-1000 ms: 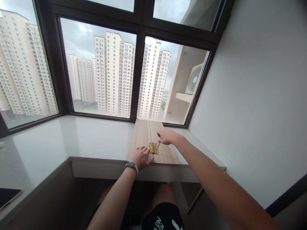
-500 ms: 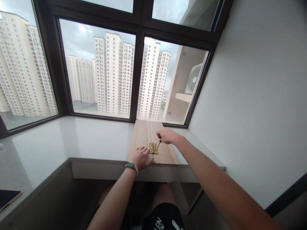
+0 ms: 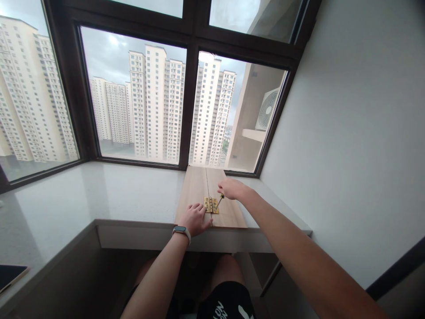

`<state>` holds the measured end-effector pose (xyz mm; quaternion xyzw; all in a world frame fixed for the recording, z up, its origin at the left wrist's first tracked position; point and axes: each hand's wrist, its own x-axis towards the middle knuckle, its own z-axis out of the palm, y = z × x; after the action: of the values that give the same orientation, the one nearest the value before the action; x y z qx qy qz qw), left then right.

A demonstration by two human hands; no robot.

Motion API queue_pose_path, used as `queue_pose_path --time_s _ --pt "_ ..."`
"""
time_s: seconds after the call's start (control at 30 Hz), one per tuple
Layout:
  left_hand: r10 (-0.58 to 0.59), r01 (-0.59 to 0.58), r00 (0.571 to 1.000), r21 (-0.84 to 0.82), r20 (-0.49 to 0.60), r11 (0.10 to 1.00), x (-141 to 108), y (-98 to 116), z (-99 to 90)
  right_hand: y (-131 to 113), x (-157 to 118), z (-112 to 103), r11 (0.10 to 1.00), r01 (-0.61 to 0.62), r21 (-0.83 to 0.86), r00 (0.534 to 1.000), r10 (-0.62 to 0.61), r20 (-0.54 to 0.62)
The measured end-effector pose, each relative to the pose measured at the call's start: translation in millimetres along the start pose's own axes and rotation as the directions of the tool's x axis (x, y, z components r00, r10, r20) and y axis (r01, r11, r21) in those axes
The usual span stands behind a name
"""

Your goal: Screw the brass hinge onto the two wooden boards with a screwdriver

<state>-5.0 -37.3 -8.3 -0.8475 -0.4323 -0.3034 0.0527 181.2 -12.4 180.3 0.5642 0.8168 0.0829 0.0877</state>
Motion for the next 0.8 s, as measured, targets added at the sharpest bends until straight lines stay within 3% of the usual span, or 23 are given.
queue_pose_path --time_s 0.3,0.8 --pt "-0.004 0.004 1.000 0.011 0.013 1.000 0.2 1.1 -2.8 7.1 -1.0 7.4 0.994 0.093 0.051 0.996 -0.092 -0.012" --pt "0.013 -0.013 1.000 0.023 -0.009 1.000 0.1 1.2 -2.1 4.9 1.2 1.9 0.999 0.036 0.029 0.999 -0.035 -0.041"
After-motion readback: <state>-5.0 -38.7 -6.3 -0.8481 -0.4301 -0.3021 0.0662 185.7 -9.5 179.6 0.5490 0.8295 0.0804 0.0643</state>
